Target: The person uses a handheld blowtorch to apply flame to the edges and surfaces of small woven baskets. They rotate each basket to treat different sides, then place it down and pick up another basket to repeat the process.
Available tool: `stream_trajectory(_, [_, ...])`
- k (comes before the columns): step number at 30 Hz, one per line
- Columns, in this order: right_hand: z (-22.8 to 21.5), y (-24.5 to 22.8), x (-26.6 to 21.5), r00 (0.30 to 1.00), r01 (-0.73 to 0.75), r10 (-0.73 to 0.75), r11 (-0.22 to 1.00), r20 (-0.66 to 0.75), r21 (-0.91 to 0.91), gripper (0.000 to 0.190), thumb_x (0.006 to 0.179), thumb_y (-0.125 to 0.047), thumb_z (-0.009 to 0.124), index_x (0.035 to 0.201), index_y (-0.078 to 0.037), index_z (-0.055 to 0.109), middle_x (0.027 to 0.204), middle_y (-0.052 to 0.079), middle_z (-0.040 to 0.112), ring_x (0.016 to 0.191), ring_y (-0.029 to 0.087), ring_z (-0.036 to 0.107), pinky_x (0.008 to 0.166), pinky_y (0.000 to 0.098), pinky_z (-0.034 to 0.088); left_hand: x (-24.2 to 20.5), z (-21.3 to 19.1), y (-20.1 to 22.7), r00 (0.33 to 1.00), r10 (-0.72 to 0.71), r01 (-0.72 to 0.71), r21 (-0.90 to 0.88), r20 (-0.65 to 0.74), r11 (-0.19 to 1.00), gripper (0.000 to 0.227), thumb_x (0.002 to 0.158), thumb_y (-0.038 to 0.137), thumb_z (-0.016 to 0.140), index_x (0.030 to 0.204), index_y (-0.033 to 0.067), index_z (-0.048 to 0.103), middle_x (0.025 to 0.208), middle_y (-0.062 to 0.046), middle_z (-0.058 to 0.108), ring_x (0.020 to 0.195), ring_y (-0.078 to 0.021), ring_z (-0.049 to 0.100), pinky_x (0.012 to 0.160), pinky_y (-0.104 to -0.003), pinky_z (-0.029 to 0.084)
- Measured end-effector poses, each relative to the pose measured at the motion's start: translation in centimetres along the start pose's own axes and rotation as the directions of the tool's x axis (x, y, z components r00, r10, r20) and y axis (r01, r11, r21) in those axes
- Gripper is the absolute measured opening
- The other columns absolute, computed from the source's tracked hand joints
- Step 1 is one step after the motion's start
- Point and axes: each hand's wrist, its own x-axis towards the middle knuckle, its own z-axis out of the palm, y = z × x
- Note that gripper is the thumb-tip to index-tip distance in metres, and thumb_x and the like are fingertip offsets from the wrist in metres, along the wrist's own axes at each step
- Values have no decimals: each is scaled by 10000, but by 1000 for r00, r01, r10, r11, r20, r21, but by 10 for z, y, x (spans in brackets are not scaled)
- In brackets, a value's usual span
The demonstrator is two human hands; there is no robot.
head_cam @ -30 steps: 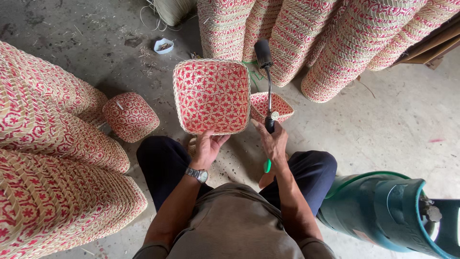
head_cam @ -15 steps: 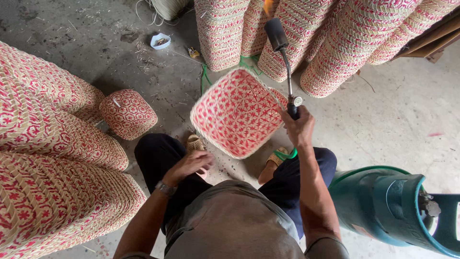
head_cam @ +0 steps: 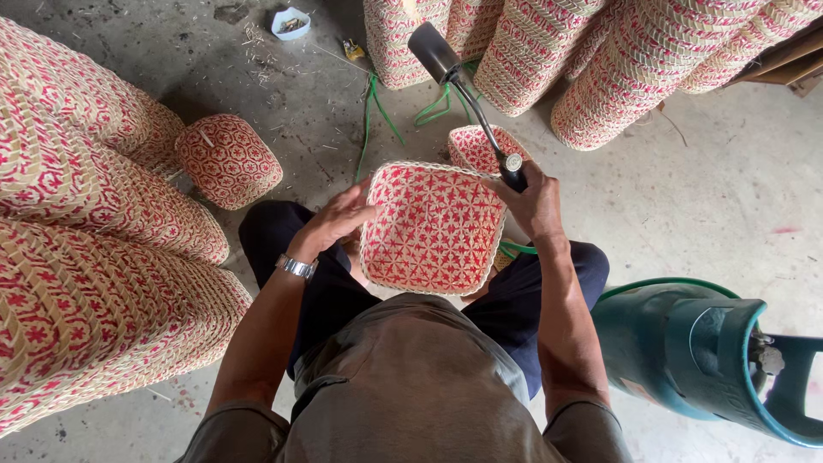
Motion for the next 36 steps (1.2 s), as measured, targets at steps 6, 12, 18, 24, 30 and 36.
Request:
stream_trajectory(6, [-1, -18, -4, 995, 61, -61, 998, -77, -13, 465, 847, -381, 893, 855, 0, 628, 651, 45, 520, 604, 108, 410, 537, 332, 402, 34, 26, -52, 987, 6, -2, 31, -158, 1000, 300, 1025, 263, 663, 1064, -28, 605, 871, -104, 544, 741, -145, 528, 611, -337, 486])
stream_trajectory(12, [-29, -38, -41, 986, -141, 116, 967, 123, 214, 264, 978, -272, 648, 1022, -17, 698, 722, 38, 647, 600, 112, 538, 556, 333, 464, 7, 15, -8, 980, -144, 12, -677, -140, 736, 326, 943, 168, 648, 1254, 75, 618, 1025, -56, 700, 764, -188, 650, 560, -356, 519])
stream_trajectory(18, [4, -53, -61, 937, 158, -153, 987, 315, 9, 266, 956, -221, 694, 1127, -18, 694, 738, 189, 629, 613, 299, 582, 624, 401, 486, 16, 17, -11, 968, -159, -81, -845, -192, 528, 388, 942, 138, 572, 1328, 113, 546, 1132, -111, 701, 881, -266, 735, 664, -488, 655])
stream_trajectory(24, [29, -65, -64, 939, 131, -151, 988, 310, 84, 288, 960, -191, 657, 1195, -25, 663, 722, 185, 611, 604, 271, 545, 625, 400, 501, 21, 18, -33, 959, -96, -189, -853, -267, 486, 342, 956, 139, 597, 1292, 121, 537, 1153, -133, 691, 930, -305, 727, 697, -496, 641])
stream_trajectory(30, [34, -76, -61, 951, 127, -128, 992, 282, 21, 275, 973, -238, 695, 1143, -24, 678, 707, 167, 636, 579, 249, 565, 613, 398, 488, 19, 16, -36, 935, -197, -172, -860, -297, 480, 326, 939, 166, 624, 1258, 137, 560, 1162, -116, 706, 989, -278, 727, 757, -491, 647])
stream_trajectory(36, [18, -99, -57, 902, 257, -270, 963, 338, 83, 310, 963, -230, 680, 1183, -13, 692, 837, 221, 700, 696, 323, 668, 668, 417, 519, 31, 23, -44, 890, -186, -253, -792, -416, 556, 334, 959, 182, 618, 1275, 117, 531, 1191, -62, 643, 994, -195, 664, 784, -490, 572])
